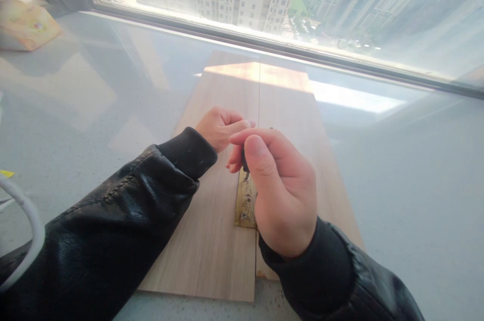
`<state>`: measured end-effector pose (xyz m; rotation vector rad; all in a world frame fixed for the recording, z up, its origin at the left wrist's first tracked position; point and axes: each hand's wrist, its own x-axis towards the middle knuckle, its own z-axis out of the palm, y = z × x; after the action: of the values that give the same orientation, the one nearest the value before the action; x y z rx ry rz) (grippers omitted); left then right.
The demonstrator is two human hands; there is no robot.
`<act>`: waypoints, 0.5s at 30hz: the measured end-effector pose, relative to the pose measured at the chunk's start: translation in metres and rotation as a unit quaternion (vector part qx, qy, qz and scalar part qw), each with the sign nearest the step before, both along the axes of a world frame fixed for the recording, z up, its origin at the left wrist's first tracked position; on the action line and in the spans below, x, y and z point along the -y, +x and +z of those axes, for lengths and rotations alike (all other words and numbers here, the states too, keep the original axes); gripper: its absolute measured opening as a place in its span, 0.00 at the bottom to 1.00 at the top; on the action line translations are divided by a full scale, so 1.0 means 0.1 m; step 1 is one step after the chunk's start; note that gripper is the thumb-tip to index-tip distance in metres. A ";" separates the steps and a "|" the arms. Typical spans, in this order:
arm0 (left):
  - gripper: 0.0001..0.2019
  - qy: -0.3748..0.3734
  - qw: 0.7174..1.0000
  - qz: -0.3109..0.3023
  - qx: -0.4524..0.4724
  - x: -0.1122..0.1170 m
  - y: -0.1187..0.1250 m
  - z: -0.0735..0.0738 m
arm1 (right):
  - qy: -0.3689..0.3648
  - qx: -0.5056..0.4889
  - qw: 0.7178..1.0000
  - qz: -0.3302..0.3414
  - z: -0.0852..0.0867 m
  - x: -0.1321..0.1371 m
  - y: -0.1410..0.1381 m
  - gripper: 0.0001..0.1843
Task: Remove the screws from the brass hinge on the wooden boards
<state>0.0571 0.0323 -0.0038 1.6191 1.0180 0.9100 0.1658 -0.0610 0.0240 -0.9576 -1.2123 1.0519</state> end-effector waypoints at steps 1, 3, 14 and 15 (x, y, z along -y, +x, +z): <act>0.24 -0.001 1.000 0.001 0.003 0.00 0.00 0.00 | 0.005 -0.014 1.000 0.012 -0.01 0.00 -0.03 0.12; 0.24 0.002 1.000 0.002 0.008 0.01 0.00 0.00 | 0.019 -0.028 0.999 0.028 -0.02 -0.01 -0.06 0.14; 0.24 0.022 1.000 0.001 0.003 -0.01 0.01 -0.01 | -0.108 0.014 0.953 0.284 0.13 -0.19 0.24 0.21; 0.24 0.021 1.000 0.000 0.003 -0.01 0.01 -0.01 | -0.096 0.028 0.965 0.243 0.12 -0.18 0.23 0.18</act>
<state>0.0585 0.0332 -0.0051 1.6502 1.0011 0.9410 0.1892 -0.0425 0.0361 -0.8582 -1.4516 1.5617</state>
